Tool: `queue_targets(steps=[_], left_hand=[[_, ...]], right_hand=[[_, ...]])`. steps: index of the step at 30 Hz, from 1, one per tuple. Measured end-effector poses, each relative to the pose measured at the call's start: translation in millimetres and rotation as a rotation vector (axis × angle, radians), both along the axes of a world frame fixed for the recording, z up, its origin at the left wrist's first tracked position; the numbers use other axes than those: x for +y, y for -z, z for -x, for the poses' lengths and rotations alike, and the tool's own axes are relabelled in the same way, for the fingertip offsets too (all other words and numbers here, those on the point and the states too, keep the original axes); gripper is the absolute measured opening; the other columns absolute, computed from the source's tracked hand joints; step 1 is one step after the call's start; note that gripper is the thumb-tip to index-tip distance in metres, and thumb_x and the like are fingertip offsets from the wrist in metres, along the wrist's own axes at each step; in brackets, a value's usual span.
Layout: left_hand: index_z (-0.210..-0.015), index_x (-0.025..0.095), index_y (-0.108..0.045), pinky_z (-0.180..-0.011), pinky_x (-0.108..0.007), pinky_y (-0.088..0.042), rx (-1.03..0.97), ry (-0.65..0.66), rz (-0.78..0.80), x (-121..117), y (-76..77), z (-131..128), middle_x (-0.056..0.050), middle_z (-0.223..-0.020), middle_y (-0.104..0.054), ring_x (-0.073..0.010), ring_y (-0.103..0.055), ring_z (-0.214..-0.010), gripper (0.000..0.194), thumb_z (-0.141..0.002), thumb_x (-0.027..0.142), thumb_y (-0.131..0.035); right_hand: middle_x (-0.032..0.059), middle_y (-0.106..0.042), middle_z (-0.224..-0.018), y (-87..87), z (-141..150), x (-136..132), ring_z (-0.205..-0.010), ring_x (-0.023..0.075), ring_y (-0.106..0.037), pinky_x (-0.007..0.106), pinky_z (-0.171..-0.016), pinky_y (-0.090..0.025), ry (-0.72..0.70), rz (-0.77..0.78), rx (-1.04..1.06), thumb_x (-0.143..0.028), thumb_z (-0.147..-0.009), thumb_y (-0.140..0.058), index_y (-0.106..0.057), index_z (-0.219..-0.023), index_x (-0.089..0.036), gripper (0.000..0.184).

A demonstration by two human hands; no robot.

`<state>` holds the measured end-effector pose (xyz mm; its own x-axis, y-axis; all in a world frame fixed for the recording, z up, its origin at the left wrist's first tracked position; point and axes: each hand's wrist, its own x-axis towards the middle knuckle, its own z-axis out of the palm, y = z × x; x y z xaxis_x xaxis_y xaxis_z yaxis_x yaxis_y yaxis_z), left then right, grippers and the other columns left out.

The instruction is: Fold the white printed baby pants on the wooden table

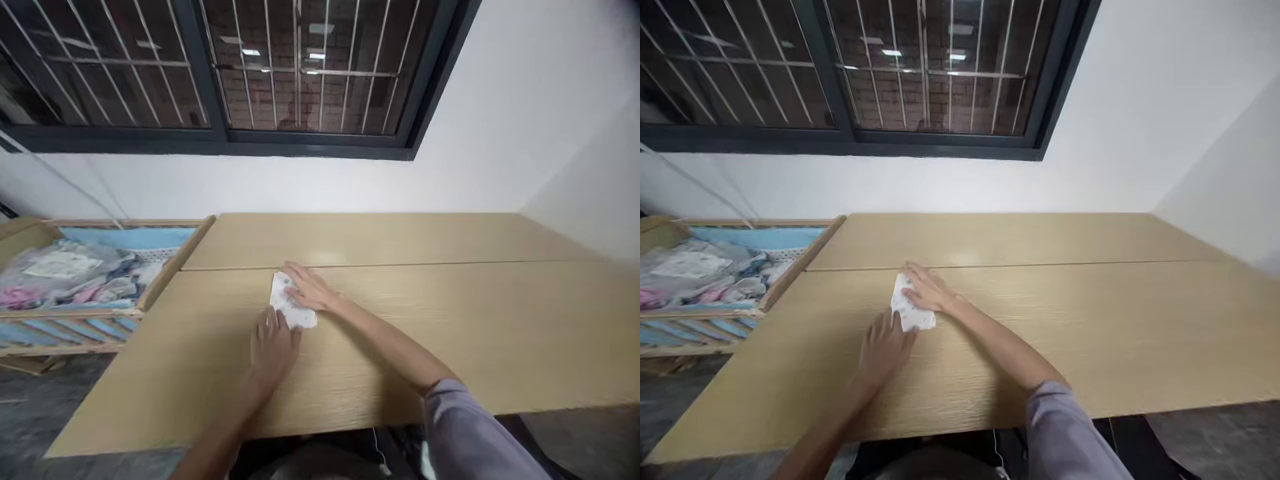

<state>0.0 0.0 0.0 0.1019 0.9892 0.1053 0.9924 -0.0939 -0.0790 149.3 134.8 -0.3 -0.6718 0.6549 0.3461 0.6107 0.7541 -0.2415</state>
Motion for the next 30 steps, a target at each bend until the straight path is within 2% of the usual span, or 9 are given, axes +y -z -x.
queue_targets(steps=[2, 4, 6, 8, 12, 15, 21, 25, 30], left_hand=[[-0.142, -0.002, -0.051, -0.103, -0.049, -0.049, -0.004, 0.005, -0.023, -19, 22.2, -3, -0.028, -0.15, -0.048, -0.04, -0.051, -0.135, 0.064, -0.099, 0.045, -0.044], [-0.14, -0.001, -0.054, -0.103, -0.049, -0.049, -0.008, 0.019, -0.044, -33, 40.1, -4, -0.028, -0.147, -0.051, -0.0404, -0.049, -0.136, 0.064, -0.099, 0.047, -0.045], [-0.133, 0.001, -0.061, -0.104, -0.051, -0.048, -0.018, 0.044, -0.062, -38, 51.8, -3, -0.027, -0.138, -0.059, -0.0402, -0.051, -0.135, 0.062, -0.099, 0.049, -0.044], [-0.127, 0.004, -0.067, -0.105, -0.053, -0.047, -0.015, 0.069, -0.089, -39, 58.6, -1, -0.027, -0.13, -0.065, -0.0405, -0.055, -0.131, 0.058, -0.099, 0.049, -0.045], [-0.121, 0.004, -0.071, -0.105, -0.054, -0.047, -0.007, 0.107, -0.161, -39, 66.7, 5, -0.027, -0.126, -0.067, -0.0404, -0.058, -0.128, 0.054, -0.099, 0.046, -0.045], [-0.122, 0.001, -0.069, -0.104, -0.052, -0.048, -0.027, 0.113, -0.182, -40, 72.8, 7, -0.029, -0.13, -0.064, -0.04, -0.055, -0.131, 0.054, -0.1, 0.044, -0.044], [-0.129, 0.002, -0.065, -0.104, -0.052, -0.049, -0.086, 0.115, -0.179, -37, 78.6, 13, -0.028, -0.138, -0.059, -0.0386, -0.051, -0.136, 0.053, -0.1, 0.041, -0.042], [-0.135, 0.005, -0.06, -0.105, -0.051, -0.048, -0.088, 0.127, -0.18, -33, 77.7, 16, -0.025, -0.144, -0.056, -0.0375, -0.051, -0.136, 0.053, -0.1, 0.04, -0.042], [-0.136, 0.002, -0.059, -0.106, -0.048, -0.048, -0.05, 0.119, -0.173, -32, 76.2, 17, -0.028, -0.145, -0.053, -0.0374, -0.054, -0.133, 0.054, -0.1, 0.04, -0.043]], right_hand=[[0.0168, -0.028, -0.164, 0.7, 13, -16, -0.154, 0.024, -0.021, 0.044, -0.123, -0.024, -0.237, -0.029, -0.07, -0.041, -0.106, -0.039, -0.034, -0.155, -0.012, 0.058], [0.0139, -0.025, -0.165, 3.7, 23, -30, -0.155, 0.0217, -0.016, 0.043, -0.124, -0.022, -0.414, -0.042, -0.118, -0.04, -0.105, -0.042, -0.034, -0.156, -0.016, 0.057], [0.0135, -0.024, -0.166, 10.6, 30, -39, -0.156, 0.0207, -0.013, 0.041, -0.125, -0.021, -0.536, -0.04, -0.147, -0.039, -0.104, -0.044, -0.032, -0.157, -0.015, 0.059], [0.0139, -0.026, -0.165, 21.5, 33, -43, -0.156, 0.0204, -0.014, 0.039, -0.125, -0.022, -0.587, -0.028, -0.149, -0.039, -0.104, -0.045, -0.031, -0.157, -0.014, 0.06], [0.0156, -0.029, -0.163, 46.7, 33, -41, -0.155, 0.0215, -0.017, 0.038, -0.125, -0.021, -0.596, 0.019, -0.159, -0.04, -0.106, -0.043, -0.031, -0.157, -0.011, 0.061], [0.0143, -0.026, -0.165, 58.7, 32, -38, -0.155, 0.0214, -0.017, 0.039, -0.125, -0.019, -0.556, 0.086, -0.16, -0.042, -0.107, -0.04, -0.027, -0.159, -0.014, 0.061], [0.0126, -0.021, -0.166, 62.1, 33, -28, -0.155, 0.0206, -0.016, 0.039, -0.126, -0.016, -0.484, 0.199, -0.203, -0.048, -0.107, -0.032, -0.021, -0.161, -0.016, 0.064], [0.0119, -0.019, -0.166, 66.0, 32, -13, -0.155, 0.0224, -0.016, 0.042, -0.126, -0.016, -0.424, 0.203, -0.219, -0.051, -0.107, -0.028, -0.02, -0.161, -0.015, 0.065], [0.0072, -0.022, -0.166, 70.7, 26, 14, -0.155, 0.0228, -0.018, 0.044, -0.126, -0.013, -0.334, 0.197, -0.209, -0.053, -0.106, -0.031, -0.024, -0.161, -0.023, 0.063]])
